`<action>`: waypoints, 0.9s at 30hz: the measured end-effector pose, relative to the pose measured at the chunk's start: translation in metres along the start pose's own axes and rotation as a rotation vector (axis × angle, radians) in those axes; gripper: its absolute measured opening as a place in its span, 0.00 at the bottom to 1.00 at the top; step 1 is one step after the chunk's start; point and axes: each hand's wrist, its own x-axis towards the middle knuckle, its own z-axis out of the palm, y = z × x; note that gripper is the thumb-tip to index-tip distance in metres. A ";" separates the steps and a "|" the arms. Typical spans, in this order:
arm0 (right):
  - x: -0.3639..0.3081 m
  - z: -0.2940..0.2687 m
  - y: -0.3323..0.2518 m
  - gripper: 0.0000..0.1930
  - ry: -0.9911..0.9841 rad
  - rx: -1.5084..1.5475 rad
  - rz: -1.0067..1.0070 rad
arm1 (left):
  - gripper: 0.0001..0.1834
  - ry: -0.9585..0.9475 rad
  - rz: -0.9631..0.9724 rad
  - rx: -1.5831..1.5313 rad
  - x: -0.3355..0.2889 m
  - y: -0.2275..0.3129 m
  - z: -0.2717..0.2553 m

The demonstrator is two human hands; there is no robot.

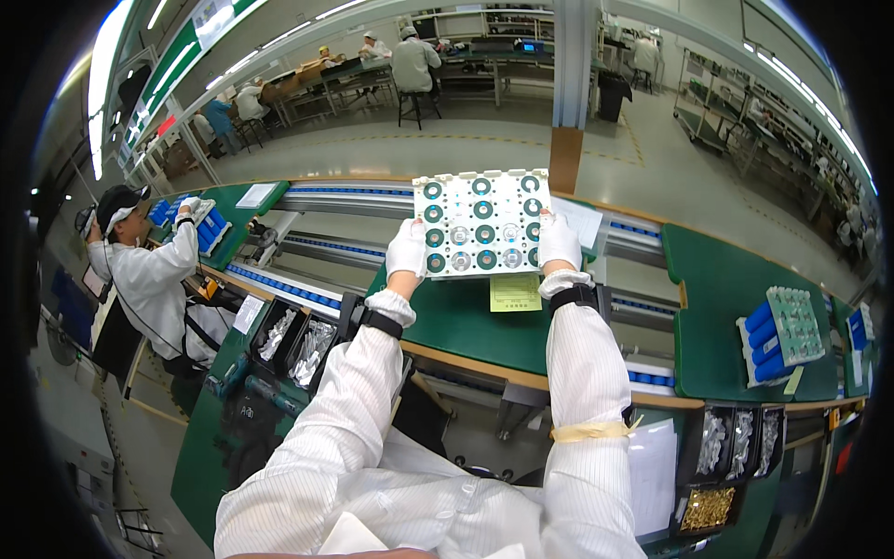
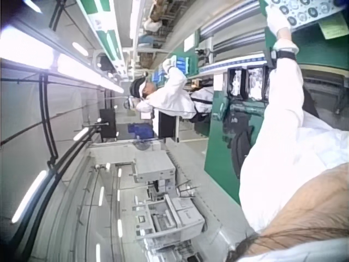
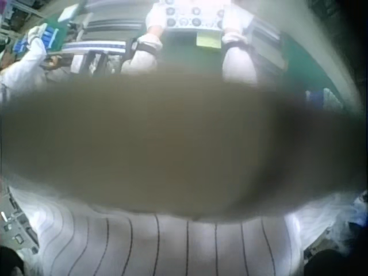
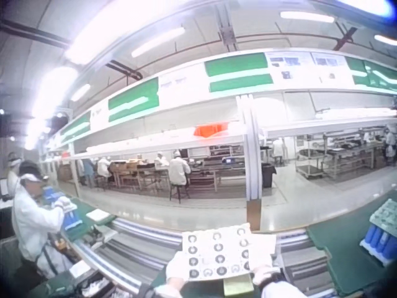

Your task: Assembling electronic components onto battery modules using a power screwdriver.

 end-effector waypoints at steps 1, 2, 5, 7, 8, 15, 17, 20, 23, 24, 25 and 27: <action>0.007 0.001 -0.005 0.27 0.014 -0.115 -0.133 | 0.25 -0.012 0.002 0.013 0.010 0.000 -0.001; 0.013 0.003 -0.010 0.25 0.027 -0.227 -0.268 | 0.25 -0.020 0.003 0.028 0.022 0.001 -0.004; 0.028 0.007 -0.021 0.24 -0.067 -0.251 -0.179 | 0.28 -0.134 0.049 0.168 0.031 0.012 -0.011; 0.037 0.017 -0.021 0.27 -0.143 -0.250 -0.059 | 0.24 -0.200 -0.090 0.070 0.042 0.008 -0.009; 0.057 0.022 -0.003 0.28 -0.164 -0.312 -0.026 | 0.14 -0.219 0.155 0.311 0.046 0.002 -0.003; 0.100 0.008 0.072 0.24 -0.308 -0.054 -0.028 | 0.19 -0.291 0.065 0.222 0.025 -0.009 0.024; 0.044 0.012 0.037 0.25 -0.337 -0.172 -0.104 | 0.19 -0.323 0.034 0.215 0.005 -0.025 0.003; 0.030 -0.031 0.047 0.25 -0.293 -0.242 0.031 | 0.16 -0.313 0.259 0.221 -0.029 -0.011 -0.003; -0.028 -0.040 0.010 0.27 -0.339 -0.061 0.105 | 0.17 -0.326 0.230 0.200 -0.052 -0.026 -0.019; -0.032 -0.047 0.009 0.27 -0.338 -0.081 0.091 | 0.18 -0.336 0.272 0.206 -0.060 -0.027 -0.024; -0.036 -0.053 0.012 0.27 -0.338 -0.104 0.080 | 0.19 -0.284 0.372 0.205 -0.073 -0.024 -0.031; -0.034 -0.060 0.021 0.27 -0.338 -0.187 0.025 | 0.20 -0.520 0.012 -0.310 -0.092 -0.012 -0.060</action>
